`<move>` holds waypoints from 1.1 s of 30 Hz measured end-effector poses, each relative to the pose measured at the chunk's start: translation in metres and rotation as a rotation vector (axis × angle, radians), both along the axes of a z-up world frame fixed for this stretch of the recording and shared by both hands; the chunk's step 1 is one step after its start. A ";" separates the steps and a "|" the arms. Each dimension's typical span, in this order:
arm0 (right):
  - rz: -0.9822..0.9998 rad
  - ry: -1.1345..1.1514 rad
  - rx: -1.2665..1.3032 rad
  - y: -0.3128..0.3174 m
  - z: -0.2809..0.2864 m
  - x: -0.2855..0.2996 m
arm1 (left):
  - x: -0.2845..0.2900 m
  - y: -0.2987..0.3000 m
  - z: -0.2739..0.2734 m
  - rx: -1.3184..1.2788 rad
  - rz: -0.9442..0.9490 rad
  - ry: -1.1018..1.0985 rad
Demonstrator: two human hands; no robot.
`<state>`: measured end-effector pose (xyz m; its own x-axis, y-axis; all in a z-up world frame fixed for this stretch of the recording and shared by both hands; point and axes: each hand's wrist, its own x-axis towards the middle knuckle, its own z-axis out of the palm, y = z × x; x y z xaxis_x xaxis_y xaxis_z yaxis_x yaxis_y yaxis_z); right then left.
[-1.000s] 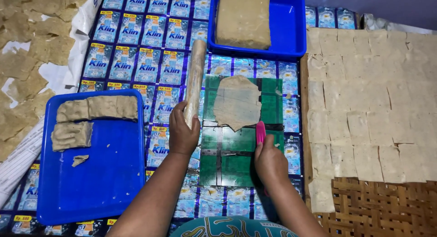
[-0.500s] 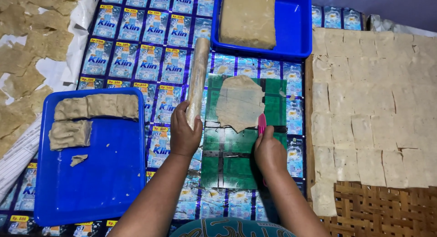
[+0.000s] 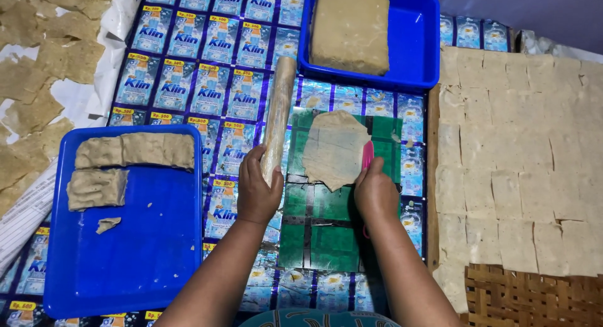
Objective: Cutting and preparing thin dough sheets and arranging them on a bamboo drying mat.
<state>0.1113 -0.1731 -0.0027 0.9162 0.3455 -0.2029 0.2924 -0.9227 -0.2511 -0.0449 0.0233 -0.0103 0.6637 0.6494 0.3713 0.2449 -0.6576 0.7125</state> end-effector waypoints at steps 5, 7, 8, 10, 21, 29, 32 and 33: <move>-0.005 0.000 0.015 0.014 -0.004 0.023 | 0.000 0.001 -0.001 0.017 0.005 -0.008; -0.007 0.010 0.024 0.019 -0.001 0.032 | 0.000 0.001 -0.005 0.025 0.006 -0.021; 0.005 -0.002 0.037 0.021 -0.001 0.036 | 0.000 0.001 -0.005 0.033 0.006 -0.025; 0.018 -0.014 0.049 0.021 -0.009 0.048 | -0.001 0.001 -0.006 0.040 0.007 -0.029; 0.132 0.254 0.056 0.033 0.046 -0.079 | -0.002 0.002 -0.008 0.026 0.017 -0.039; 0.126 0.259 -0.020 0.037 0.023 -0.099 | -0.003 0.002 -0.005 0.018 0.004 -0.038; 0.110 0.273 -0.037 0.046 0.026 -0.103 | -0.003 0.002 -0.005 0.020 0.003 -0.036; 0.108 0.282 -0.045 0.049 0.027 -0.104 | -0.003 0.002 -0.005 0.023 0.004 -0.036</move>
